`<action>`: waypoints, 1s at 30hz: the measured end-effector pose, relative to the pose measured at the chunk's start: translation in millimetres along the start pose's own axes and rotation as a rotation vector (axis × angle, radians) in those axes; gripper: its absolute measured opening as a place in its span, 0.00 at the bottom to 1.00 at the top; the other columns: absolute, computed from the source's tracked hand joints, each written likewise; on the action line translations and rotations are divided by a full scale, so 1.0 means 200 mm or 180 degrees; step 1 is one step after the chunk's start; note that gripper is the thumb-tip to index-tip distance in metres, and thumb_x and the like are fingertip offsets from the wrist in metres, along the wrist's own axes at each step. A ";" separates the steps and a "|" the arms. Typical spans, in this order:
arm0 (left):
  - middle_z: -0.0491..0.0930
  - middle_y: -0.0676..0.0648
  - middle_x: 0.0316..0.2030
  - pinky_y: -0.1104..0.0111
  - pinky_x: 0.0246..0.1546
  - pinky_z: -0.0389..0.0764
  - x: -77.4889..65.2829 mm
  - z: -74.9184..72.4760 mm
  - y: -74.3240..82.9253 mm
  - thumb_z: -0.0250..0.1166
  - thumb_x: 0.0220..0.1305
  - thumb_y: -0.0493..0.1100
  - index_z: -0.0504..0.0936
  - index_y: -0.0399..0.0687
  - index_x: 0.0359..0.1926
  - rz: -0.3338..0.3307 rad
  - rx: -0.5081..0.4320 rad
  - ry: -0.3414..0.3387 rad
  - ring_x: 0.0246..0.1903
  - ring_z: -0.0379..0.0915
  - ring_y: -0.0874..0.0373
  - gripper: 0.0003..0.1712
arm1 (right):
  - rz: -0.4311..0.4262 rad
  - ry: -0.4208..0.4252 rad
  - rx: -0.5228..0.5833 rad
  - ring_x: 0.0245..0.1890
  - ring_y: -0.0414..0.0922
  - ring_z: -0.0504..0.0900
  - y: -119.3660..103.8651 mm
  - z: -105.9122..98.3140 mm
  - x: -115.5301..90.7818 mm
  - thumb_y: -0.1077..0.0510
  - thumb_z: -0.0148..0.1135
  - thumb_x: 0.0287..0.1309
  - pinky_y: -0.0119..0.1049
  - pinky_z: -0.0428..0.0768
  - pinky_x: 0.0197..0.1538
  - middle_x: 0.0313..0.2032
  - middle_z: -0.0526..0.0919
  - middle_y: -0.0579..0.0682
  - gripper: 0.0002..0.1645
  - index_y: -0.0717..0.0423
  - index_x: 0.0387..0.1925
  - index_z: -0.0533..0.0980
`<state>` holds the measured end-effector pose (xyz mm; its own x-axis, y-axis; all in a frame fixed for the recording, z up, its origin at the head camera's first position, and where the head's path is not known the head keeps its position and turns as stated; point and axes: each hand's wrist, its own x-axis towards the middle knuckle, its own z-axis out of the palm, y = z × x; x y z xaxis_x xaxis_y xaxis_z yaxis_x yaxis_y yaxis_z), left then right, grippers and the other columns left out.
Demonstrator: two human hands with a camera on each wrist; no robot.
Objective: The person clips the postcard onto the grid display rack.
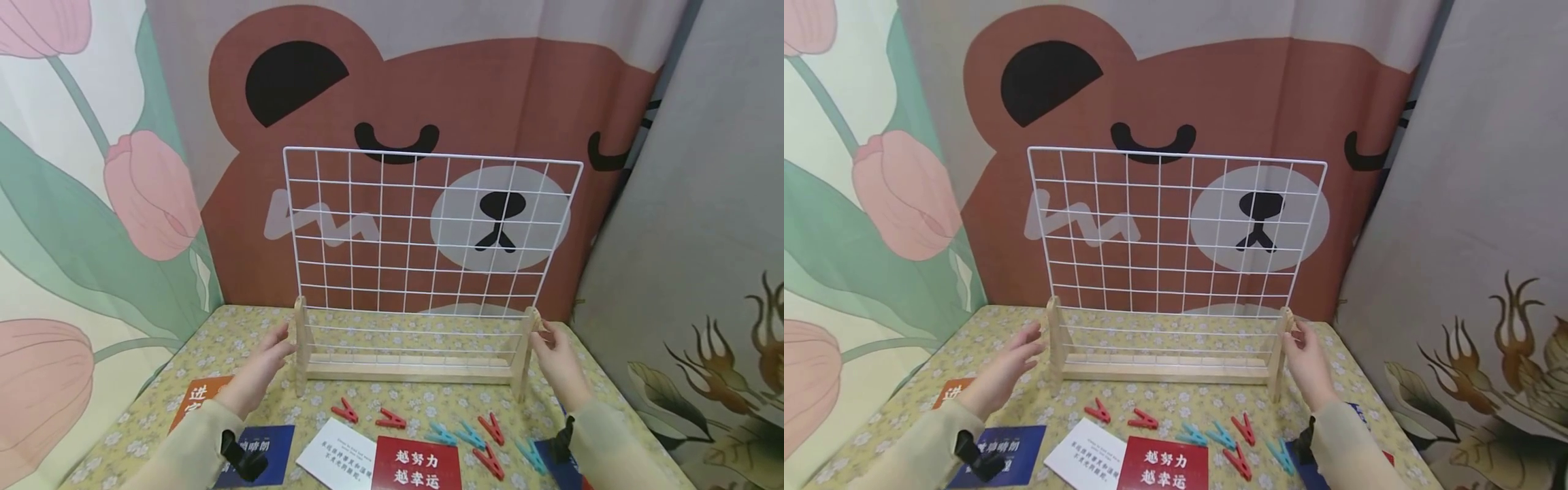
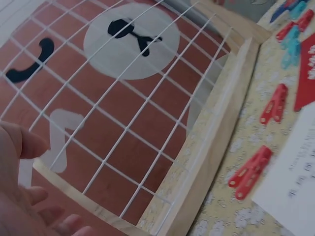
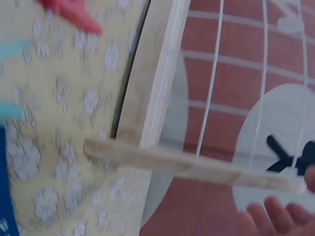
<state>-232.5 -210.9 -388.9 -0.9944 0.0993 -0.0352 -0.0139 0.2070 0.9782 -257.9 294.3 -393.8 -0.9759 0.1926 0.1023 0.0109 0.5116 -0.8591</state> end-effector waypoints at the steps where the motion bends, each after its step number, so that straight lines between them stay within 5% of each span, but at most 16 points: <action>1: 0.37 0.36 0.73 0.42 0.67 0.47 -0.02 0.00 -0.01 0.48 0.73 0.45 0.40 0.44 0.76 0.0005 0.0042 0.0070 0.71 0.37 0.36 0.39 | 0.0022 0.0134 0.0000 0.63 0.62 0.61 -0.01 0.01 -0.03 0.41 0.37 0.73 0.58 0.68 0.57 0.66 0.57 0.67 0.41 0.60 0.74 0.43; 4: 0.51 0.35 0.69 0.43 0.62 0.59 -0.07 0.03 -0.02 0.51 0.72 0.45 0.52 0.41 0.73 0.0026 0.0300 0.0325 0.66 0.52 0.37 0.33 | -0.0050 0.0482 -0.0015 0.55 0.57 0.67 -0.04 0.05 -0.12 0.44 0.39 0.74 0.48 0.72 0.48 0.58 0.65 0.64 0.35 0.63 0.70 0.54; 7: 0.64 0.37 0.60 0.50 0.52 0.71 -0.11 0.08 -0.03 0.54 0.71 0.44 0.63 0.39 0.66 0.0064 0.0536 0.0362 0.57 0.64 0.44 0.26 | -0.0163 0.0433 -0.0035 0.52 0.52 0.69 -0.08 0.11 -0.21 0.45 0.42 0.73 0.43 0.72 0.45 0.54 0.69 0.59 0.31 0.62 0.66 0.59; 12: 0.72 0.42 0.52 0.60 0.38 0.75 -0.16 0.19 -0.08 0.60 0.68 0.47 0.74 0.42 0.57 0.0070 0.0861 -0.0244 0.45 0.71 0.51 0.21 | -0.0360 -0.0392 -0.0158 0.48 0.47 0.74 -0.15 0.26 -0.34 0.48 0.53 0.70 0.41 0.74 0.45 0.48 0.76 0.53 0.23 0.59 0.58 0.71; 17: 0.75 0.43 0.53 0.55 0.40 0.74 -0.20 0.32 -0.15 0.61 0.67 0.51 0.78 0.46 0.54 0.0492 0.1410 -0.0989 0.46 0.71 0.48 0.20 | -0.0820 -0.1604 -0.0738 0.41 0.46 0.78 -0.17 0.42 -0.44 0.49 0.62 0.63 0.45 0.76 0.41 0.41 0.81 0.48 0.18 0.55 0.49 0.79; 20: 0.76 0.46 0.52 0.54 0.42 0.75 -0.22 0.40 -0.17 0.62 0.66 0.52 0.79 0.48 0.54 0.0726 0.1712 -0.1180 0.48 0.72 0.46 0.20 | -0.1056 -0.1978 -0.1096 0.41 0.46 0.79 -0.17 0.50 -0.48 0.48 0.64 0.61 0.46 0.77 0.41 0.41 0.81 0.47 0.18 0.53 0.48 0.80; 25: 0.77 0.47 0.52 0.56 0.45 0.76 -0.22 0.51 -0.17 0.65 0.62 0.53 0.78 0.46 0.56 0.0804 0.1975 -0.1339 0.49 0.74 0.47 0.25 | -0.1287 -0.1988 -0.1369 0.44 0.48 0.80 -0.18 0.65 -0.50 0.48 0.64 0.61 0.46 0.78 0.44 0.45 0.81 0.48 0.21 0.53 0.52 0.78; 30: 0.77 0.46 0.51 0.52 0.49 0.74 -0.20 0.61 -0.19 0.71 0.53 0.59 0.79 0.46 0.55 0.0990 0.2614 -0.1338 0.52 0.72 0.46 0.33 | -0.1435 -0.1816 -0.1634 0.50 0.48 0.78 -0.22 0.82 -0.48 0.48 0.62 0.62 0.49 0.77 0.50 0.50 0.80 0.45 0.20 0.48 0.54 0.77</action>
<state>-179.6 -103.4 -450.7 -0.8207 0.5709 -0.0255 0.4789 0.7114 0.5145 -199.4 115.9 -447.1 -0.8694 -0.4940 -0.0065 -0.4379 0.7766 -0.4528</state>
